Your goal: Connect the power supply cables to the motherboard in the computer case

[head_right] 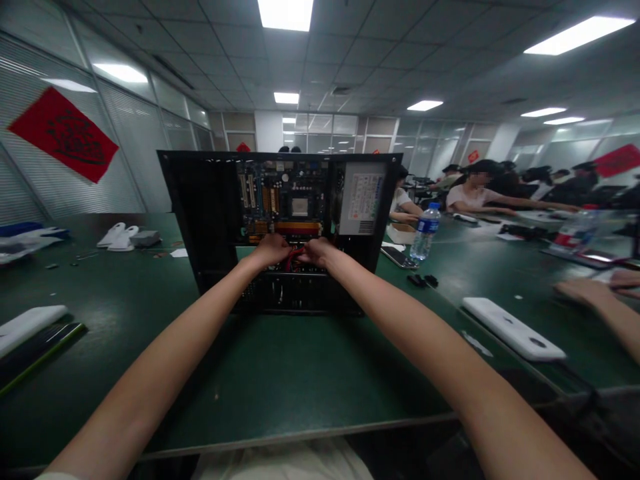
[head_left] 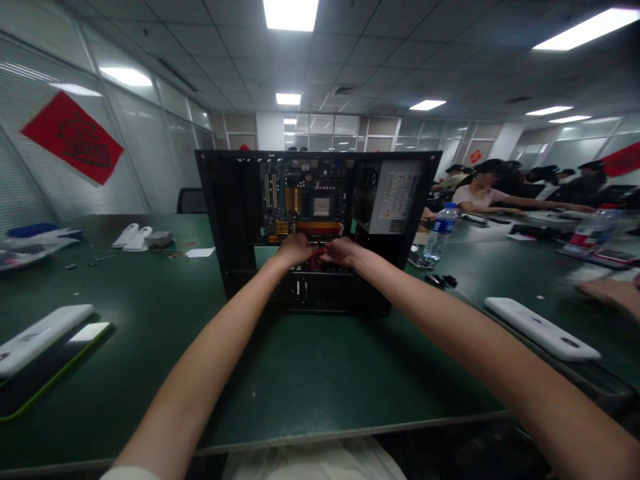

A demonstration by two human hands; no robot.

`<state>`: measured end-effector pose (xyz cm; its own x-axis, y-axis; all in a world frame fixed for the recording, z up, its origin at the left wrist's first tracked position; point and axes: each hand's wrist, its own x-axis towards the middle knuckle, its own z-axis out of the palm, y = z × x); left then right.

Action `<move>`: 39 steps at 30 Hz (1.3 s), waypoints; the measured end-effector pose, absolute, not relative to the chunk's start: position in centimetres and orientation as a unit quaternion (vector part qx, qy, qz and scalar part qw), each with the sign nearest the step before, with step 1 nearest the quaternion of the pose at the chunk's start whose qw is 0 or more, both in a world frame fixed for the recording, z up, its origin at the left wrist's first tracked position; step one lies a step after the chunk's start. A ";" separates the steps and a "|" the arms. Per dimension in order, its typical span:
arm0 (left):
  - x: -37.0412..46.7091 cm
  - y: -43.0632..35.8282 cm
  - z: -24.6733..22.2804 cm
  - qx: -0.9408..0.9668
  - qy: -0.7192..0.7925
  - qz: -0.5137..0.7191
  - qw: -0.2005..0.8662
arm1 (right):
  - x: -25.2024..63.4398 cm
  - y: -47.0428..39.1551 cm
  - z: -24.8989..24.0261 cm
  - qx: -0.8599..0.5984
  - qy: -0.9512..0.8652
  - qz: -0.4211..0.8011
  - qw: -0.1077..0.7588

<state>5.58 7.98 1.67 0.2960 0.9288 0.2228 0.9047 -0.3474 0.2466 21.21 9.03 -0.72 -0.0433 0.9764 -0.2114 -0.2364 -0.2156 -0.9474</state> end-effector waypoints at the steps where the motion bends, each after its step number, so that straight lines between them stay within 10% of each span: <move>1: 5.5 8.1 1.6 0.806 0.568 0.164 0.037 | 21.2 9.1 -0.7 -0.488 -0.380 0.611 0.494; 20: 5.1 9.1 3.0 0.842 0.523 0.129 -0.017 | 20.6 8.2 -0.5 -0.585 -0.455 0.462 0.487; 39: 5.6 8.9 2.4 0.839 0.521 0.158 -0.016 | 21.4 6.9 0.2 -0.702 -0.676 0.029 0.224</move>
